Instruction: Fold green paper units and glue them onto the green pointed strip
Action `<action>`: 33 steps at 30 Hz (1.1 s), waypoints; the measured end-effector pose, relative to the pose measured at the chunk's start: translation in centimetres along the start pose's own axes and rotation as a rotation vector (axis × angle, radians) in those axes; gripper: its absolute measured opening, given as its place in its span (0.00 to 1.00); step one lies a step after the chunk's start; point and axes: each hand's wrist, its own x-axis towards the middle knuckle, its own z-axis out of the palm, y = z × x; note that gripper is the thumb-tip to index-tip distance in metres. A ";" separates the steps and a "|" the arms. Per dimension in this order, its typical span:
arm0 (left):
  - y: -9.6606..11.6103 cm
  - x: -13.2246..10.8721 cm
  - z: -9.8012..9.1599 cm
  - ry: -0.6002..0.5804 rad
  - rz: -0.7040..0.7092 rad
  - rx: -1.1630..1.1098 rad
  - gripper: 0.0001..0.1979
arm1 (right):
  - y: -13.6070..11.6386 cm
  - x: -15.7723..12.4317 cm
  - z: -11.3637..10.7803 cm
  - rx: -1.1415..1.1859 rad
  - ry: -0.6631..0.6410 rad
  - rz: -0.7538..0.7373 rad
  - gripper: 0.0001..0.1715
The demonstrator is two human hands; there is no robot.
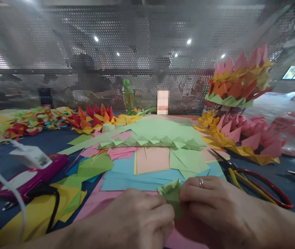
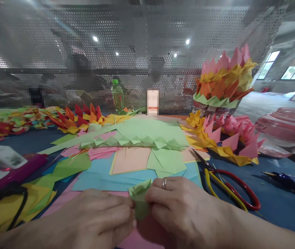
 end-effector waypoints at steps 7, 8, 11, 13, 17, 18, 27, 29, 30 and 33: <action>-0.3 -0.1 0.0 0.014 0.003 0.068 0.09 | 0.9 -0.4 -0.4 0.087 0.146 0.116 0.20; -0.3 -0.1 0.0 0.017 0.017 0.060 0.09 | 1.1 -0.4 -0.4 0.096 0.145 0.156 0.24; -0.3 -0.2 0.1 0.033 0.026 0.046 0.10 | 1.4 -0.2 -0.5 0.102 0.050 0.199 0.26; -0.2 -0.3 0.2 0.044 0.017 0.043 0.12 | 1.3 -0.1 -0.5 0.105 -0.021 0.216 0.23; -0.2 -0.5 0.4 0.045 0.004 0.025 0.12 | 1.2 0.1 -0.7 0.116 -0.070 0.229 0.22; -0.2 -0.4 0.4 0.051 0.001 0.023 0.12 | 1.2 0.1 -0.7 0.120 -0.071 0.226 0.22; -0.5 -0.3 0.2 0.059 0.019 0.079 0.09 | 1.5 0.2 -0.8 0.141 -0.023 0.191 0.14; -0.6 -0.5 0.1 0.062 0.001 0.077 0.08 | 1.6 0.2 -0.8 0.156 -0.003 0.177 0.12; -0.6 -0.6 0.0 0.062 -0.002 0.073 0.08 | 1.6 0.3 -0.7 0.158 0.007 0.175 0.12; -0.6 -0.7 0.1 0.101 -0.033 0.082 0.08 | 1.4 0.4 -0.5 0.165 0.037 0.177 0.12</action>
